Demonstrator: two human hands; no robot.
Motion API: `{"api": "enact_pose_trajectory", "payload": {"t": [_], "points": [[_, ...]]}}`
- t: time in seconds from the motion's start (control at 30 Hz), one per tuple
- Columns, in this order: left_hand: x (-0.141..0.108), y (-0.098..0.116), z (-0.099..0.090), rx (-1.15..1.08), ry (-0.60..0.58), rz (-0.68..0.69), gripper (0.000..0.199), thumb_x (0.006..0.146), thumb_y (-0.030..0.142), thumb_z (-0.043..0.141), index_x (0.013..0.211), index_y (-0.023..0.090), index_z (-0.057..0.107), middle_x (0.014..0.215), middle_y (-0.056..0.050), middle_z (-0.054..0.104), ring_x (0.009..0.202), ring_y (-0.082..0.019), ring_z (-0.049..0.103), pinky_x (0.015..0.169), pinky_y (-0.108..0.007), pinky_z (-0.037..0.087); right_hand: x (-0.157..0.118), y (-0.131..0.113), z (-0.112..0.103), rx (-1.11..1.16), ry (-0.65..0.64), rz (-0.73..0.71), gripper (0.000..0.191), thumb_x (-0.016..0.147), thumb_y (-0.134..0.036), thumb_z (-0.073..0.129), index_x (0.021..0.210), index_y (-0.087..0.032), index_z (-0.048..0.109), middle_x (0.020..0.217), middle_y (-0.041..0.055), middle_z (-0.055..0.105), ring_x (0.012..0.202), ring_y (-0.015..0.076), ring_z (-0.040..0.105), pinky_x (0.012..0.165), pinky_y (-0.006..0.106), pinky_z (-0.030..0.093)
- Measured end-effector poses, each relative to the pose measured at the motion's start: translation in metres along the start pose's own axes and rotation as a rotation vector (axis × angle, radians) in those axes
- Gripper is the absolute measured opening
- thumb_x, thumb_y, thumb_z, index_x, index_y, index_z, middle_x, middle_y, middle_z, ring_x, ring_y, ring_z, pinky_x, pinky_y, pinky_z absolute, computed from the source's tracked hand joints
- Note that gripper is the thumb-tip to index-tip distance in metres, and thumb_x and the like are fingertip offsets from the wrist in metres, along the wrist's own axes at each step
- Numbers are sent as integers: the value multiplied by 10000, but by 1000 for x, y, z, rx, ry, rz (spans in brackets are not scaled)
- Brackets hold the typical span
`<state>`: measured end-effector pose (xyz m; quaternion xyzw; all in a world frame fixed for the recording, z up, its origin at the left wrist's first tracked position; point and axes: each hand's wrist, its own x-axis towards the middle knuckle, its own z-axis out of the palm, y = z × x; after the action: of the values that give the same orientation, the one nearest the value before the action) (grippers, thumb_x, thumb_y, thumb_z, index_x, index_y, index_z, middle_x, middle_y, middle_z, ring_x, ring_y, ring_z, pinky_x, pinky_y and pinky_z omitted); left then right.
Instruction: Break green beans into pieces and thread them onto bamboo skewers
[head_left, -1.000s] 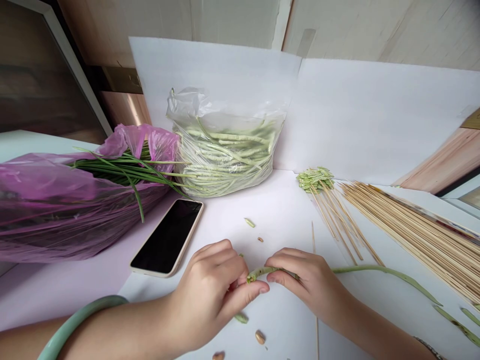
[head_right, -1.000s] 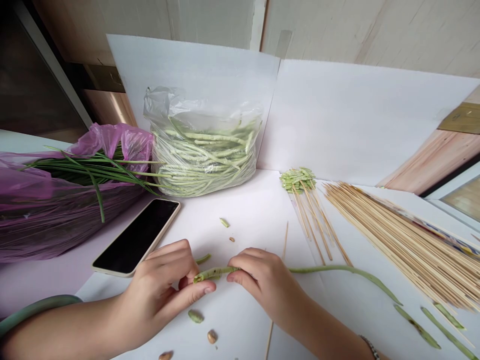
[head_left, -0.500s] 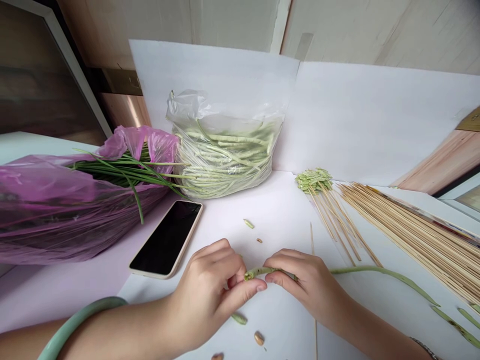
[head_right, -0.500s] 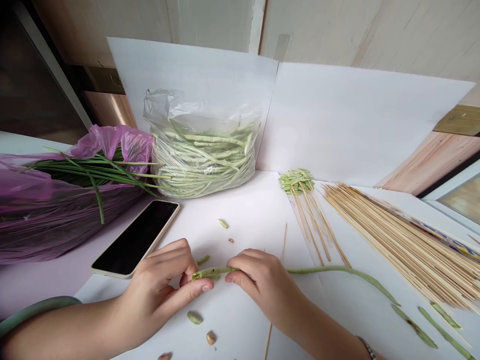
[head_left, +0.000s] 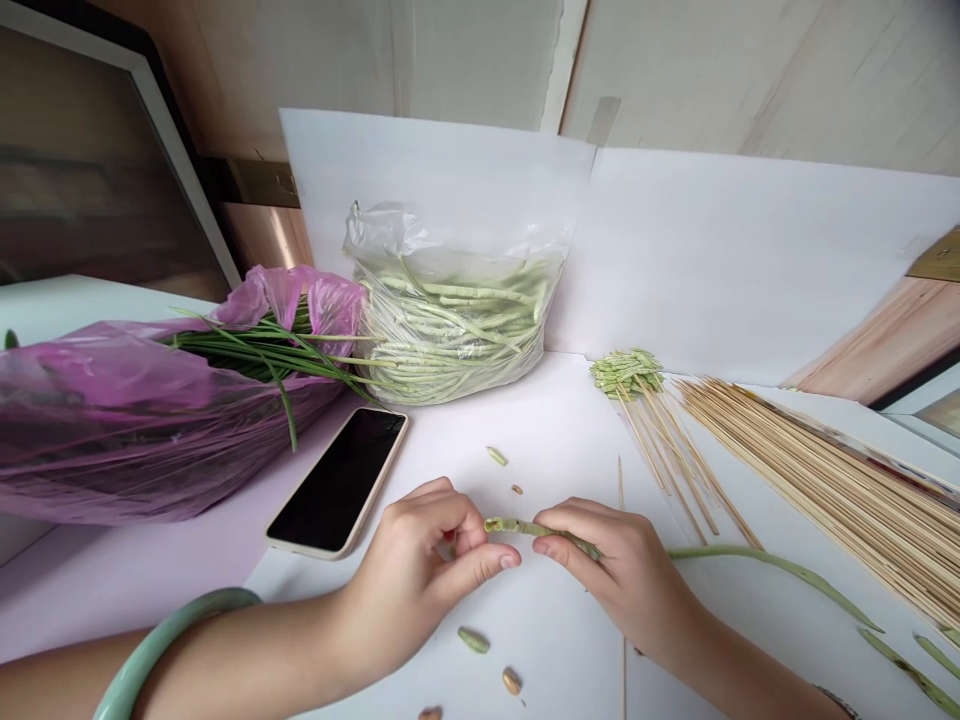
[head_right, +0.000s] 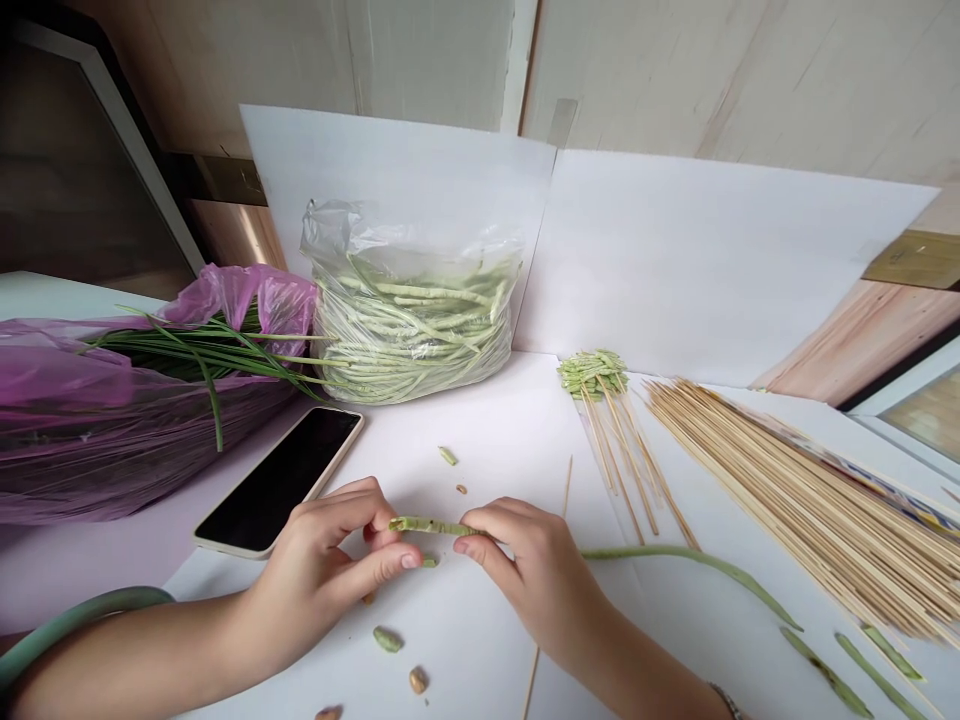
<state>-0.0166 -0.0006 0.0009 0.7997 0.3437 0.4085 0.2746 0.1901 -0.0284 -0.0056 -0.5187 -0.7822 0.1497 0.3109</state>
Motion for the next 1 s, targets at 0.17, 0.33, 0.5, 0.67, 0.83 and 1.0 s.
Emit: {"api": "enact_pose_trajectory", "payload": {"t": [0.17, 0.33, 0.5, 0.67, 0.83, 1.0], "points": [[0, 0, 1, -17, -40, -76, 357, 795, 365, 666, 548, 163, 505, 541, 22, 524, 516, -100, 477, 467, -191, 360, -1, -1, -1, 5, 11, 3, 180, 868, -211, 547, 699, -200, 608, 598, -28, 556, 544, 117, 535, 509, 207, 407], [1, 3, 3, -124, -83, -244, 324, 769, 391, 675, 577, 151, 573, 575, 14, 529, 537, -109, 474, 505, -215, 377, -1, -7, -1, 12, 29, -13, 184, 857, -205, 550, 679, -198, 595, 576, -30, 548, 518, 115, 527, 483, 202, 398], [2, 11, 5, -294, -94, -366, 280, 711, 378, 713, 608, 135, 618, 583, 8, 539, 565, -114, 450, 525, -224, 365, -5, -16, -2, 29, 138, -49, 147, 827, -168, 556, 701, -199, 625, 601, -16, 631, 524, 124, 579, 476, 204, 424], [1, 17, 11, -474, -119, -449, 265, 704, 384, 721, 693, 124, 671, 607, -7, 583, 586, -124, 474, 555, -241, 374, -8, -20, 2, 87, 247, -57, 123, 798, -145, 566, 727, -205, 646, 641, 3, 687, 563, 144, 634, 512, 217, 469], [3, 16, 18, -752, -85, -483, 246, 686, 337, 764, 788, 121, 705, 722, -56, 702, 678, -154, 581, 664, -273, 439, -10, -21, 10, 143, 336, -63, 139, 800, -155, 561, 677, -208, 600, 580, -12, 630, 502, 129, 570, 477, 214, 426], [8, 20, 23, -933, -73, -492, 211, 649, 278, 806, 768, 130, 714, 720, -43, 715, 708, -158, 621, 707, -278, 451, -8, -27, 7, 126, 364, -59, 161, 792, -149, 557, 638, -193, 571, 550, -19, 579, 473, 108, 508, 448, 195, 387]]}}
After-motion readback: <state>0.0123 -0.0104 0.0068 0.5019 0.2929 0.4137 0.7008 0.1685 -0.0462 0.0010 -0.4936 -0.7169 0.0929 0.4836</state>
